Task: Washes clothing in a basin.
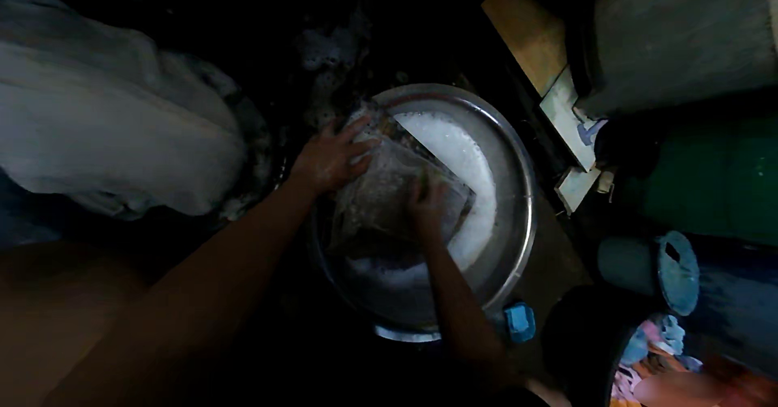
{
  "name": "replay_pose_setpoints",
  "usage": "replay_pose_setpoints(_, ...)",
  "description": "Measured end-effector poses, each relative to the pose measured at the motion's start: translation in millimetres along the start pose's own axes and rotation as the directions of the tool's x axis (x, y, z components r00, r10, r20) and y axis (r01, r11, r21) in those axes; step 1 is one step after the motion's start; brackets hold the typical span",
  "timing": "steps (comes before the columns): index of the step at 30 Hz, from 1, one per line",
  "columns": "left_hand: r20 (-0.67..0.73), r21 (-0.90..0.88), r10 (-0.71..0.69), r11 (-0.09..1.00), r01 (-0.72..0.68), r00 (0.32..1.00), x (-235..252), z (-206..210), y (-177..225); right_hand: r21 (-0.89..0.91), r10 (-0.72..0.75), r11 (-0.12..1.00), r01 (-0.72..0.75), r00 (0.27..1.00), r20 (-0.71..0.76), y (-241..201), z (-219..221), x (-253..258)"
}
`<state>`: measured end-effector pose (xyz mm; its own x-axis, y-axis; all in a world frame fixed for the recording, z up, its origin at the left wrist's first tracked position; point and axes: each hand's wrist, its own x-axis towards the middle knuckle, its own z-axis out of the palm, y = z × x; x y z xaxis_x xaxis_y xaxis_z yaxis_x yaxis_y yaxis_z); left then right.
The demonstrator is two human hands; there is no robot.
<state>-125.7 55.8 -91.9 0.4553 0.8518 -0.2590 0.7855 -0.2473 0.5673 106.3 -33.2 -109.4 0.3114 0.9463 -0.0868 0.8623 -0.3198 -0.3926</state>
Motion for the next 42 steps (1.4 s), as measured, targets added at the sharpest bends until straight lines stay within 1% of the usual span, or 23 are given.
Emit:
replay_pose_setpoints(2,0.011,-0.011,-0.013,1.0,0.013,1.0,1,-1,2,-0.127,0.31,0.942,-0.312,0.95,-0.032,64,-16,33)
replay_pose_setpoints(3,0.011,-0.012,-0.017,1.0,0.017,1.0,0,0,1,-0.164,0.432,0.887,-0.432,0.901,-0.035,77,-22,43)
replay_pose_setpoints(4,0.007,-0.01,-0.014,1.0,0.014,1.0,0,0,-1,-0.181,0.477,0.863,-0.472,0.879,-0.019,68,-25,50)
replay_pose_setpoints(5,0.0,-0.001,-0.006,1.0,0.006,1.0,1,1,-3,-0.177,0.437,0.885,-0.431,0.899,0.0,43,-25,48)
replay_pose_setpoints(8,0.005,-0.005,-0.008,1.0,0.008,1.0,2,1,-2,0.013,0.025,1.0,-0.025,0.999,-0.037,-56,6,12)
replay_pose_setpoints(10,0.02,-0.013,-0.011,1.0,0.011,1.0,-1,-1,-2,0.112,-0.091,0.99,0.089,0.996,0.006,-75,16,2)
replay_pose_setpoints(12,0.007,0.002,0.012,1.0,-0.012,1.0,1,-1,-2,0.084,-0.018,0.996,0.017,1.0,0.015,-26,7,13)
replay_pose_setpoints(14,-0.002,0.004,0.011,1.0,-0.011,1.0,3,1,-1,-0.087,0.223,0.971,-0.224,0.975,-0.023,46,-8,31)
replay_pose_setpoints(16,-0.009,-0.007,0.003,1.0,-0.003,1.0,0,1,0,-0.167,0.447,0.883,-0.439,0.895,0.011,67,-21,46)
replay_pose_setpoints(18,-0.009,-0.003,0.0,1.0,0.0,1.0,1,2,-2,-0.107,0.389,0.917,-0.384,0.921,0.032,21,-20,45)
replay_pose_setpoints(21,-0.031,-0.02,0.012,1.0,-0.013,0.999,1,5,-4,0.124,0.056,0.99,-0.066,0.995,0.081,-73,7,8)
replay_pose_setpoints(23,-0.046,-0.032,0.025,0.999,-0.026,0.999,0,5,-7,0.161,-0.044,0.986,0.032,0.997,0.068,-66,12,6)
replay_pose_setpoints(25,-0.038,-0.038,0.028,0.999,-0.03,0.999,2,2,-4,0.019,0.073,0.997,-0.073,0.997,0.036,-2,0,23)
replay_pose_setpoints(27,-0.021,-0.039,0.025,0.999,-0.026,0.999,1,2,-3,-0.151,0.343,0.928,-0.342,0.939,-0.018,55,-13,41)
replay_pose_setpoints(28,-0.009,-0.032,0.019,0.999,-0.019,1.0,1,1,-2,-0.191,0.44,0.881,-0.433,0.898,-0.008,60,-18,49)
replay_pose_setpoints(29,0.007,-0.022,0.009,1.0,-0.009,1.0,2,0,-2,-0.191,0.45,0.877,-0.441,0.893,0.004,46,-20,54)
replay_pose_setpoints(30,0.021,-0.012,0.001,1.0,0.0,1.0,3,-1,-1,-0.152,0.381,0.914,-0.376,0.924,0.003,20,-16,50)
replay_pose_setpoints(32,0.01,-0.01,0.001,1.0,-0.001,1.0,4,2,-3,0.03,0.128,0.991,-0.127,0.992,-0.008,-50,4,26)
replay_pose_setpoints(34,-0.026,-0.015,0.028,0.999,-0.029,0.999,1,7,-7,0.155,-0.052,0.987,0.044,0.998,0.047,-93,16,3)
replay_pose_setpoints(36,-0.017,-0.003,0.03,1.0,-0.03,0.999,2,4,-8,0.169,-0.1,0.981,0.097,0.995,0.011,-64,16,4)
replay_pose_setpoints(39,-0.012,-0.032,0.007,0.999,-0.008,1.0,1,2,-5,-0.088,0.134,0.987,-0.136,0.991,-0.031,44,-3,28)
replay_pose_setpoints(41,-0.016,-0.035,0.015,0.999,-0.015,1.0,0,2,-4,-0.23,0.311,0.931,-0.282,0.945,0.1,94,-33,57)
replay_pose_setpoints(42,-0.006,-0.03,0.011,0.999,-0.011,1.0,2,0,-4,-0.265,0.327,0.926,-0.268,0.922,0.208,105,-54,77)
